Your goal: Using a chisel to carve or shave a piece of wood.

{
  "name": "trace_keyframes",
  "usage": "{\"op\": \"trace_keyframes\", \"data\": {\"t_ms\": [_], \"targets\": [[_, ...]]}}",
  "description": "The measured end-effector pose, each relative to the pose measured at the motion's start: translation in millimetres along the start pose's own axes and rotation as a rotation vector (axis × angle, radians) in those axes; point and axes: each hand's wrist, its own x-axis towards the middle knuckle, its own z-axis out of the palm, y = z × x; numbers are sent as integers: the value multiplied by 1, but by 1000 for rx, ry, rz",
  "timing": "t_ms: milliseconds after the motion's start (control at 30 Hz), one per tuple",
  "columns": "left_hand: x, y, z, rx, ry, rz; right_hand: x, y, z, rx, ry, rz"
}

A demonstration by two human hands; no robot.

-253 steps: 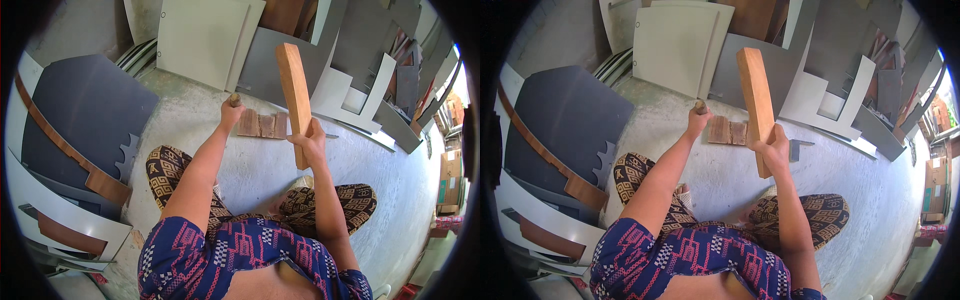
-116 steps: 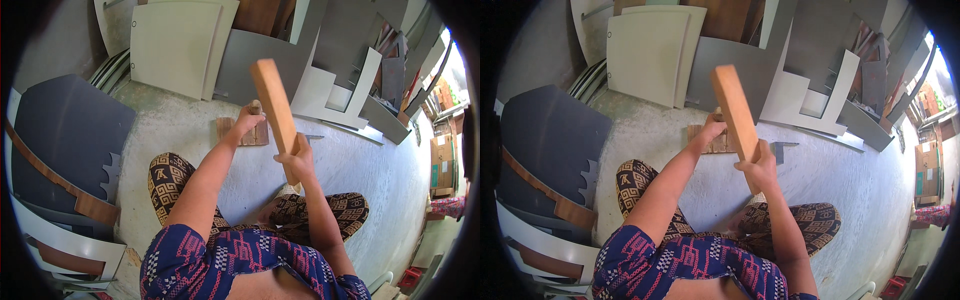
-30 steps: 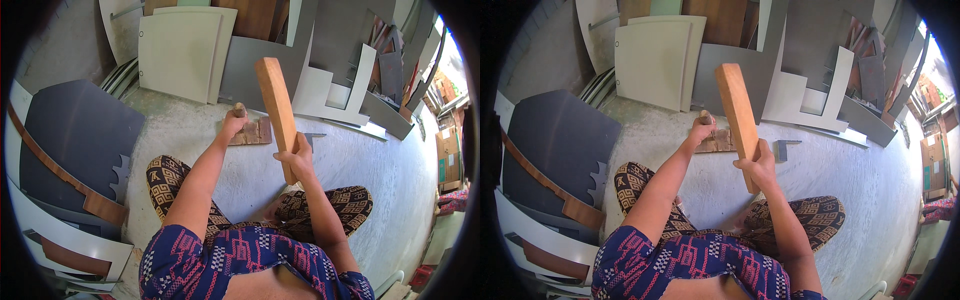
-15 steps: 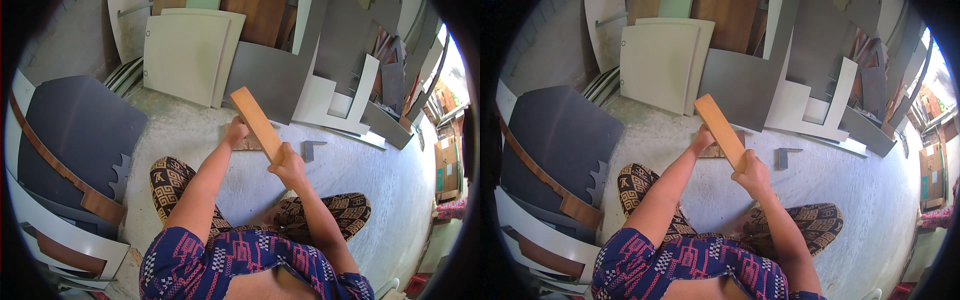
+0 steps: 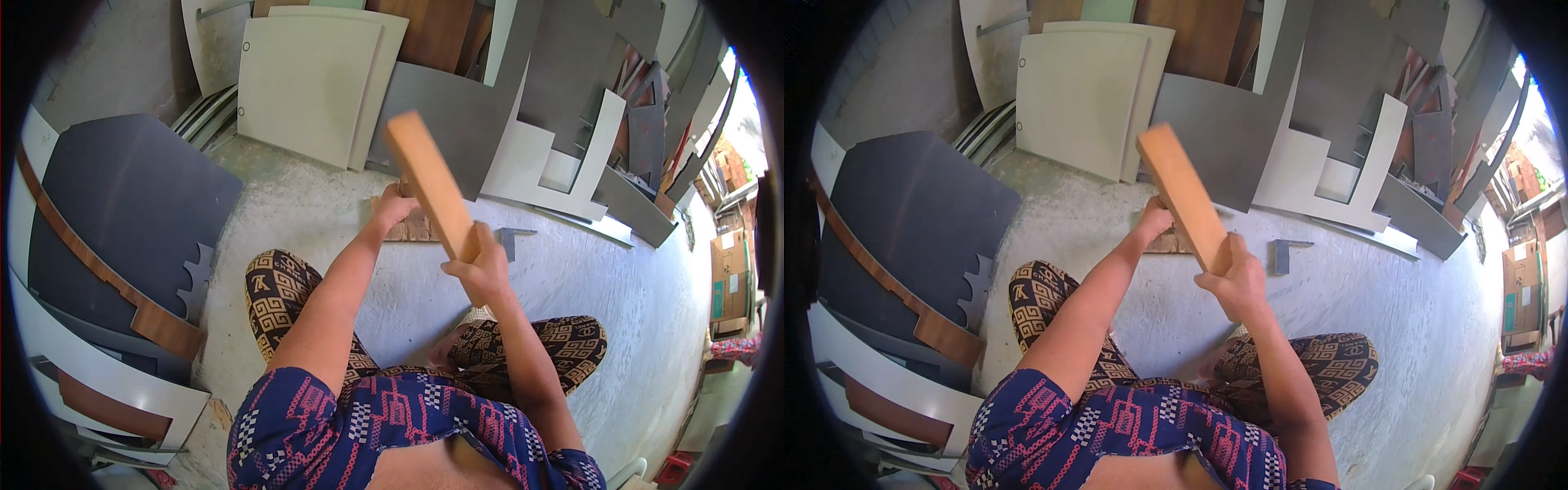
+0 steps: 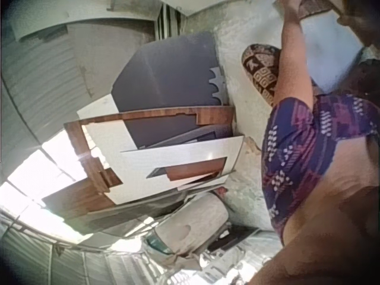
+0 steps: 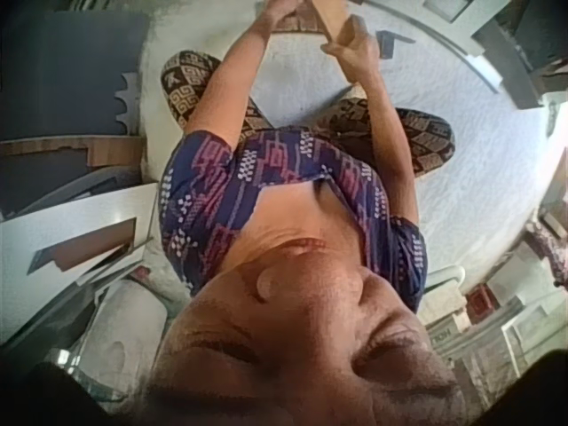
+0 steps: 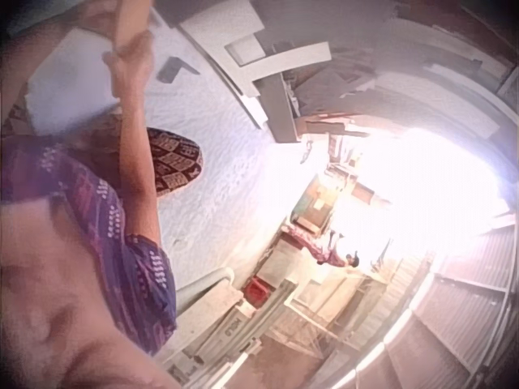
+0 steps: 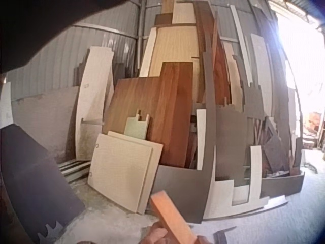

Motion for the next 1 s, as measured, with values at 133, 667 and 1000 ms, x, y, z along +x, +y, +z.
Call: {"op": "trace_keyframes", "data": {"t_ms": [133,667,1000], "targets": [[15,-27,-18,55,-14,20,-8,-27,2,360,270,-257],[-4,12,-18,-308,118,-68,-2,6,-16,372,176,107],[-2,-9,-3,40,20,17,-9,6,-6,251,131,117]]}}
